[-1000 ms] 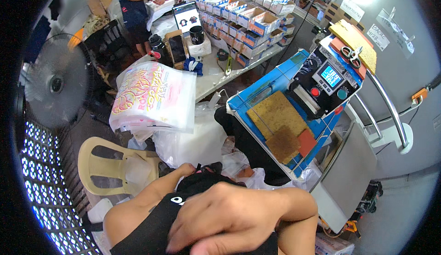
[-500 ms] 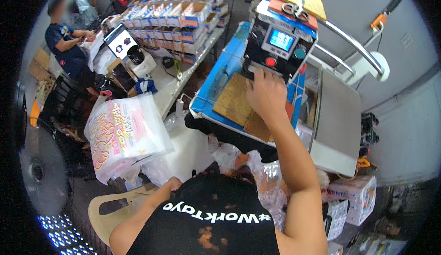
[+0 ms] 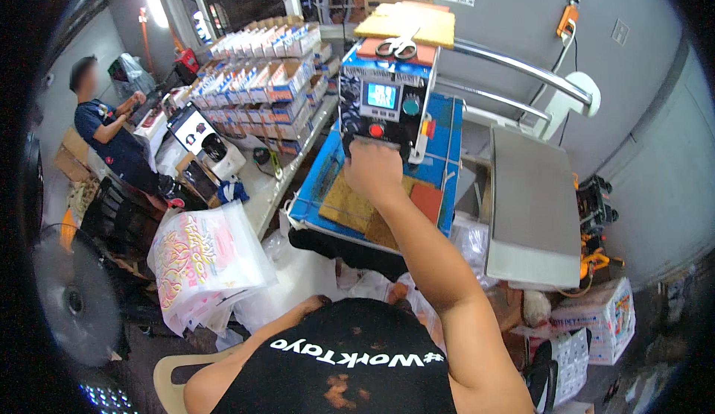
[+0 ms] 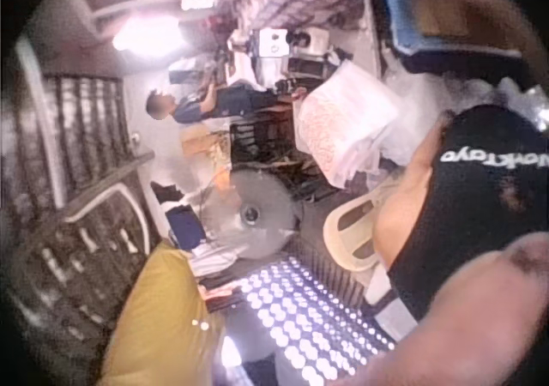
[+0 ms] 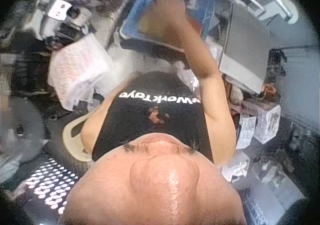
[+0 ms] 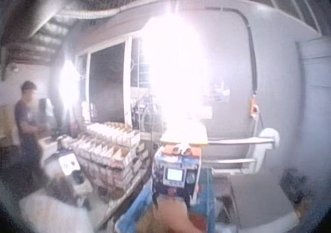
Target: The person places a black t-shirt on a heat press, aligns a colorful transfer sheet, and operates the press to apply the design. They then remove the finished shirt, place it on a nearby chair, and repeat the process with another t-shirt, trimming excess transfer material with scissors.
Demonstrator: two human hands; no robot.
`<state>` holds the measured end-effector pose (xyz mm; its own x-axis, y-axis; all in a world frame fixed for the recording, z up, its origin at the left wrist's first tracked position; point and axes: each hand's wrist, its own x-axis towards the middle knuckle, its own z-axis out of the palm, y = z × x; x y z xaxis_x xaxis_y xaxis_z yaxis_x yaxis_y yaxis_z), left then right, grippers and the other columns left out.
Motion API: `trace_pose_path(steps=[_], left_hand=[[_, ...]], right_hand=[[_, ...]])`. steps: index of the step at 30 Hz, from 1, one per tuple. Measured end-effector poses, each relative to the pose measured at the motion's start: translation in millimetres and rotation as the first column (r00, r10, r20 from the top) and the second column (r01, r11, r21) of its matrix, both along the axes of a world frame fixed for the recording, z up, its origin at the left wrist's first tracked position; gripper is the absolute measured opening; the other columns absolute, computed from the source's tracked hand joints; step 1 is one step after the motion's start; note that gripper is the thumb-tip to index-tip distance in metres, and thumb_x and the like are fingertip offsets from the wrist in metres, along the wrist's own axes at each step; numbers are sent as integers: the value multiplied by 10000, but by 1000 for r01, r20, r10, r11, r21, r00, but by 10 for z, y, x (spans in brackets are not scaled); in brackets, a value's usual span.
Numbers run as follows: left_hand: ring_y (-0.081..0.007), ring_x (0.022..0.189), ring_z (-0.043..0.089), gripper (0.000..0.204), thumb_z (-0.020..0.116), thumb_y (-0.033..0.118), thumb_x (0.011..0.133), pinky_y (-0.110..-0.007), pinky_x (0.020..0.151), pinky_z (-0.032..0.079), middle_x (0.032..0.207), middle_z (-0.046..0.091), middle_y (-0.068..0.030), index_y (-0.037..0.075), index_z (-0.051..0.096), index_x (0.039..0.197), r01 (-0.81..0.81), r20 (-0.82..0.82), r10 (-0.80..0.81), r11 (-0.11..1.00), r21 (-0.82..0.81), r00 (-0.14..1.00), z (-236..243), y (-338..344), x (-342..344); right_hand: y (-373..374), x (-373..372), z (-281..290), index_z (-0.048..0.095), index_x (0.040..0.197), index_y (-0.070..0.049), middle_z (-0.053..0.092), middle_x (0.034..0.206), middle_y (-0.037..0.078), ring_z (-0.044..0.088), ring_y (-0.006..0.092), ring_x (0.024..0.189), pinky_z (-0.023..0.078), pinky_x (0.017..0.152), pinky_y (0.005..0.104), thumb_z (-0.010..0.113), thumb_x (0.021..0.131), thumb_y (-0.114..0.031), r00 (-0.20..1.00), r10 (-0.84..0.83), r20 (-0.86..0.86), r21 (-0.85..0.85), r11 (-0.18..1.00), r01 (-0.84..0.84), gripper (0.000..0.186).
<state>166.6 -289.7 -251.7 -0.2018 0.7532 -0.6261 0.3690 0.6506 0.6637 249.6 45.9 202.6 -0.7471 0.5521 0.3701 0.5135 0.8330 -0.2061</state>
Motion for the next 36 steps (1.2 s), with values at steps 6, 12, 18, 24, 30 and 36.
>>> trace_pose_path(steps=[6,12,18,24,30,36], left_hand=[[-352,1009,721,384,646,316,848,-442,860,560,1094,749,-214,13,759,1056,150,129,-133,980,-132,983,31,-17,-3],[-356,1003,722,379,643,315,853,-445,858,560,1085,749,-217,13,759,1050,165,151,-135,964,-209,979,43,-67,83],[-360,997,722,374,640,313,857,-448,856,560,1076,748,-219,13,759,1045,99,109,-77,973,-210,991,90,78,258],[-365,991,723,370,636,312,862,-451,854,560,1067,747,-222,12,759,1040,40,66,-26,976,-215,997,132,112,423],[-369,984,724,365,633,311,867,-454,852,560,1057,747,-224,12,760,1035,-15,24,21,972,-234,999,170,5,653],[-374,978,724,361,630,309,871,-457,850,560,1048,746,-227,12,760,1029,-94,-24,91,969,-226,996,236,-24,893]], right_hand=[[14,5,81,685,963,-86,731,827,178,732,384,792,579,716,509,674,899,-363,999,47,-9,-16,999,-47,284],[67,17,-73,658,935,-62,722,791,158,730,358,738,585,648,477,674,900,-326,994,90,-65,31,996,-88,267],[155,-13,-164,634,948,-63,717,798,148,722,347,719,580,642,476,679,891,-304,983,149,-109,91,986,-140,252],[175,45,-179,618,977,-60,713,880,150,726,329,772,583,660,462,677,894,-271,964,222,-149,105,973,-208,235],[208,90,-197,607,989,-55,702,880,137,727,307,782,589,658,416,703,874,-268,953,272,-131,147,956,-253,260],[221,111,-177,603,988,-48,708,887,137,737,291,787,594,669,393,664,849,-198,943,310,-117,203,937,-283,214]])
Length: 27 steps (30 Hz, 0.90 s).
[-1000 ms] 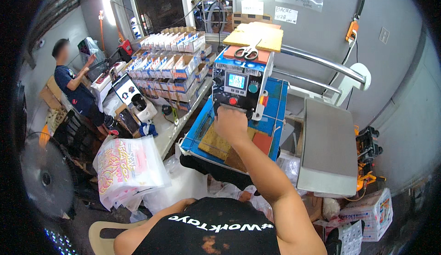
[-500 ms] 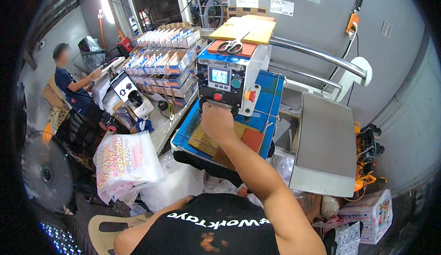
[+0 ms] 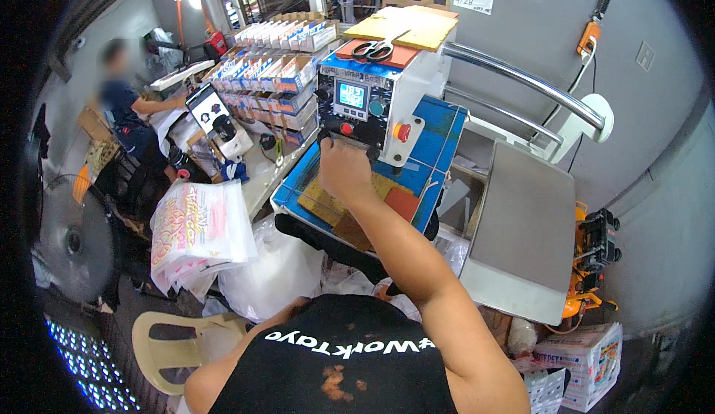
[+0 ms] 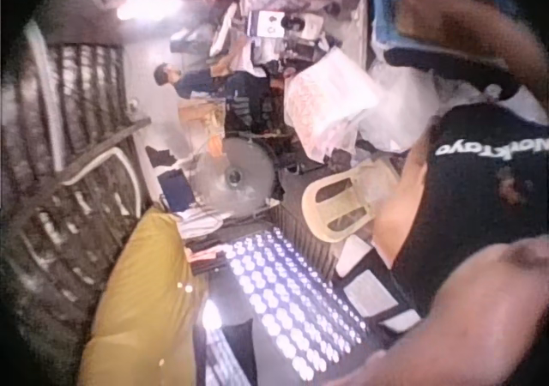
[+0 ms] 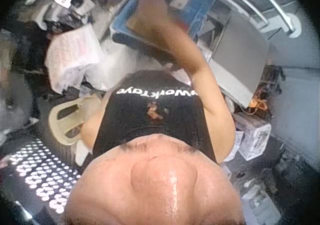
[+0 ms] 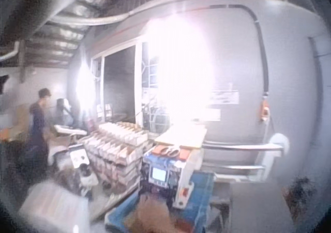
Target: The person places a black t-shirt on a heat press, aligns a colorful transfer sheet, and operates the press to apply the design. They then remove the finished shirt, place it on a nearby chair, and repeat the process with another t-shirt, trimming excess transfer material with scissors.
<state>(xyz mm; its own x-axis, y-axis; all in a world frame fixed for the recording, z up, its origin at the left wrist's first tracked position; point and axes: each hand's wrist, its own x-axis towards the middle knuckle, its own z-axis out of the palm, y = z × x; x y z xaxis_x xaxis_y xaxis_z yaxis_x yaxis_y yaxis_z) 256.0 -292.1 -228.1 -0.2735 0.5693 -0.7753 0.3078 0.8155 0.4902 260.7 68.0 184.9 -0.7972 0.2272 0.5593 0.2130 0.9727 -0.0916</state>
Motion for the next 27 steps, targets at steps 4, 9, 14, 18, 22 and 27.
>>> trace_pose_path(steps=[4,9,14,18,22,27], left_hand=[[-376,974,725,359,628,308,874,-459,849,560,1042,746,-229,11,760,1026,-44,-25,44,999,1,999,25,-57,162],[-380,969,725,356,625,307,878,-462,847,560,1034,745,-231,11,760,1022,-98,-51,97,995,-7,994,50,-222,385],[-384,964,726,353,622,306,882,-464,845,559,1027,745,-233,11,760,1017,-150,-79,149,989,-10,986,74,-365,574],[-387,960,726,351,620,305,885,-466,844,559,1020,744,-235,11,761,1014,-168,-93,166,986,-12,982,55,-480,671],[-389,956,727,349,618,304,888,-468,843,559,1014,744,-236,10,761,1010,-171,-119,169,985,-5,978,46,-474,674],[-393,951,727,347,615,303,892,-471,841,559,1006,743,-238,10,761,1006,-332,-319,368,929,163,873,388,-148,443]], right_hand=[[14,29,31,593,1026,-39,699,946,158,729,320,829,588,702,430,724,852,-291,998,12,60,-19,1000,-10,333],[23,61,72,599,1086,-17,698,1051,191,727,338,920,585,788,452,721,853,-296,988,31,151,-64,998,-22,383],[30,72,71,607,1105,-8,698,1063,181,718,335,976,579,836,445,735,842,-313,990,34,134,-43,999,-29,422],[37,72,64,614,1120,1,704,1077,183,706,336,1031,568,867,453,741,833,-334,991,29,128,-12,1000,-28,459],[51,144,121,618,1119,2,711,1100,196,699,348,1049,558,885,468,726,845,-348,985,43,168,-70,997,-32,457],[160,477,243,623,1116,2,708,1135,205,690,361,1072,554,887,481,680,885,-357,968,47,247,-140,990,-13,431]])
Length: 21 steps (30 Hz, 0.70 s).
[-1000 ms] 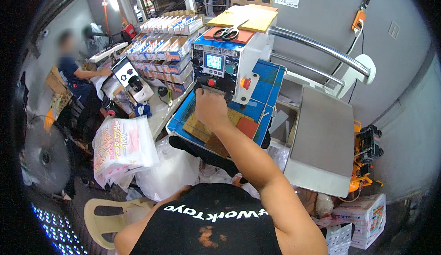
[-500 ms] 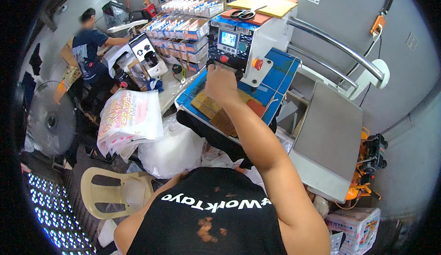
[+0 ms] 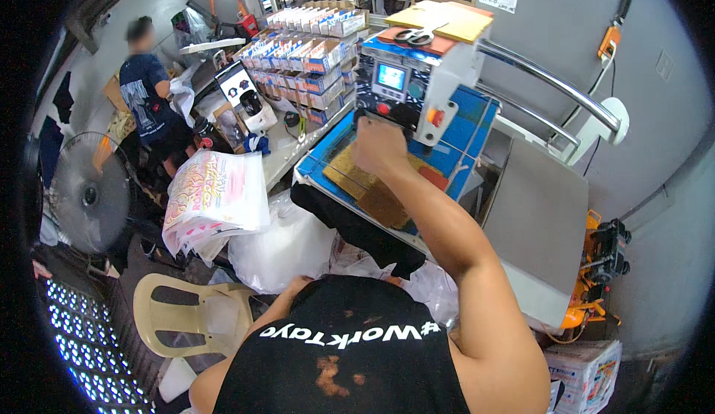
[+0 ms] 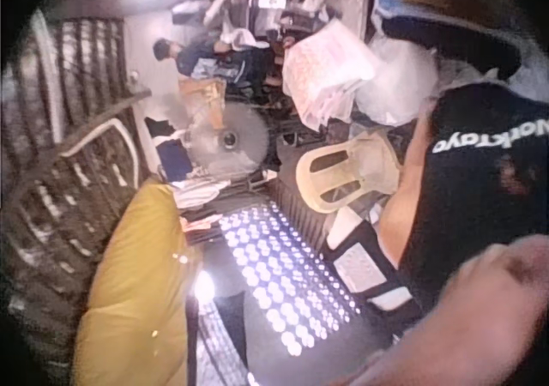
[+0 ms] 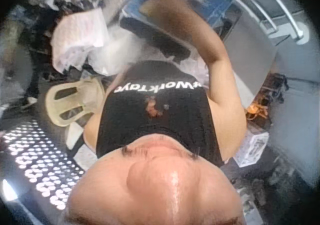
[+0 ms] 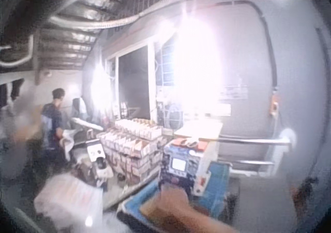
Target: The person places a black t-shirt on a heat press, aligns a colorful transfer sheet, and operates the press to apply the design. They then remove the finished shirt, place it on a nearby chair, and repeat the process with another t-shirt, trimming excess transfer material with scissors.
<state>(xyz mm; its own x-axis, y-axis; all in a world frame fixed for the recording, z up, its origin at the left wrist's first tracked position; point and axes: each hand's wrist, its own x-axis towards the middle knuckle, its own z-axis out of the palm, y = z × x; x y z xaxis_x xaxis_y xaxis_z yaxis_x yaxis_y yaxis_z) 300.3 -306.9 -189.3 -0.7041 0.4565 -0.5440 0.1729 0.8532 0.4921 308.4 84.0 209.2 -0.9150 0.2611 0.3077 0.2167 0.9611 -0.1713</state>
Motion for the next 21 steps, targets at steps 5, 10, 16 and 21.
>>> trace_pose_path(steps=[5,10,16,21], left_hand=[[-440,838,697,357,584,330,979,-522,746,530,864,708,-245,3,716,926,-152,-416,291,930,335,862,1084,602,-710],[-358,917,673,153,634,150,931,-441,840,530,981,717,-165,23,716,955,396,-645,94,719,571,758,2127,1910,-1699],[-376,1174,604,238,582,91,931,-446,1021,481,1211,666,-171,35,694,1134,744,-752,-304,569,350,585,2270,3771,-2447],[-355,1275,587,355,527,229,1037,-478,1103,425,1318,650,-183,52,625,1328,684,-790,-408,729,20,458,2014,4556,-2711]], right_hand=[[192,539,-35,637,1058,-43,737,982,184,732,362,874,581,764,488,649,907,-374,994,-55,-95,53,997,60,364],[442,1179,-137,655,997,-111,724,828,115,726,311,711,578,606,435,656,931,-467,968,-215,-131,188,953,237,362],[594,1900,-30,681,845,-100,692,756,112,684,332,651,535,577,442,733,889,-486,848,-510,-147,237,814,530,392],[730,2499,-57,731,950,-57,721,968,168,661,386,952,493,866,488,744,889,-465,644,-757,-112,172,624,762,413]])
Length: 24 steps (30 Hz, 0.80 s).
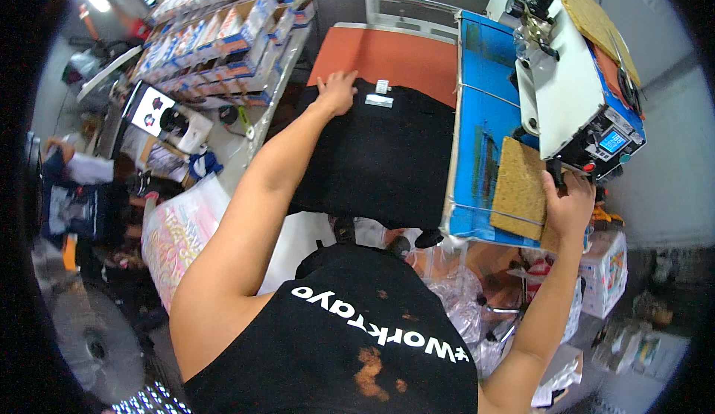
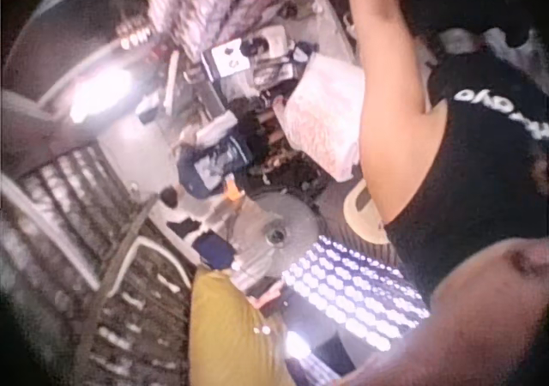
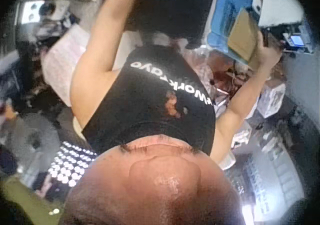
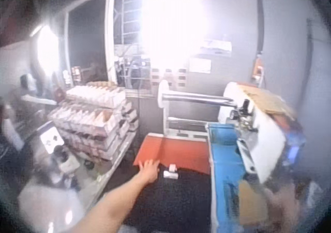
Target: The person places a black t-shirt on a heat press, aligns a colorful transfer sheet, and operates the press to apply the design. They then remove the finished shirt, place it on a nearby chair, and repeat the process with another t-shirt, trimming excess transfer material with scissors.
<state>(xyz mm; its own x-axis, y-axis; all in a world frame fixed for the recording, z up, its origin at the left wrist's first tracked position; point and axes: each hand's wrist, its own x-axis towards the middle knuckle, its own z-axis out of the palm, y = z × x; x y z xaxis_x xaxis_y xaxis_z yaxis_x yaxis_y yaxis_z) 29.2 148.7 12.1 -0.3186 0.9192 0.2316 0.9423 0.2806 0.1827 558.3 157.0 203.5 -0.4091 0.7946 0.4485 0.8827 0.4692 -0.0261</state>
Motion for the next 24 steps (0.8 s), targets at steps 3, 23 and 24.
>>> trace_pose_path(steps=[3,23,24], left_hand=[[-391,1094,687,309,552,235,1020,-485,988,500,1081,731,-233,43,705,1208,103,547,-251,952,287,799,-75,256,-210],[-134,673,567,131,769,143,855,-330,613,452,741,632,-8,54,685,809,347,479,-58,765,-543,876,250,343,-97],[-133,673,572,127,763,144,866,-323,611,456,746,631,-7,55,681,831,369,533,-37,763,-532,845,297,327,-61]], right_hand=[[122,284,-103,745,1001,-46,709,1083,174,599,405,1092,419,1011,497,719,914,-457,985,-169,-22,-15,986,169,421],[520,934,-317,761,1078,-62,677,1134,94,564,334,1179,297,1142,530,789,800,-432,912,-375,-168,146,905,399,464],[515,927,-315,766,1079,-67,674,1133,94,556,335,1188,285,1150,540,792,797,-426,916,-353,-190,154,911,383,457]])
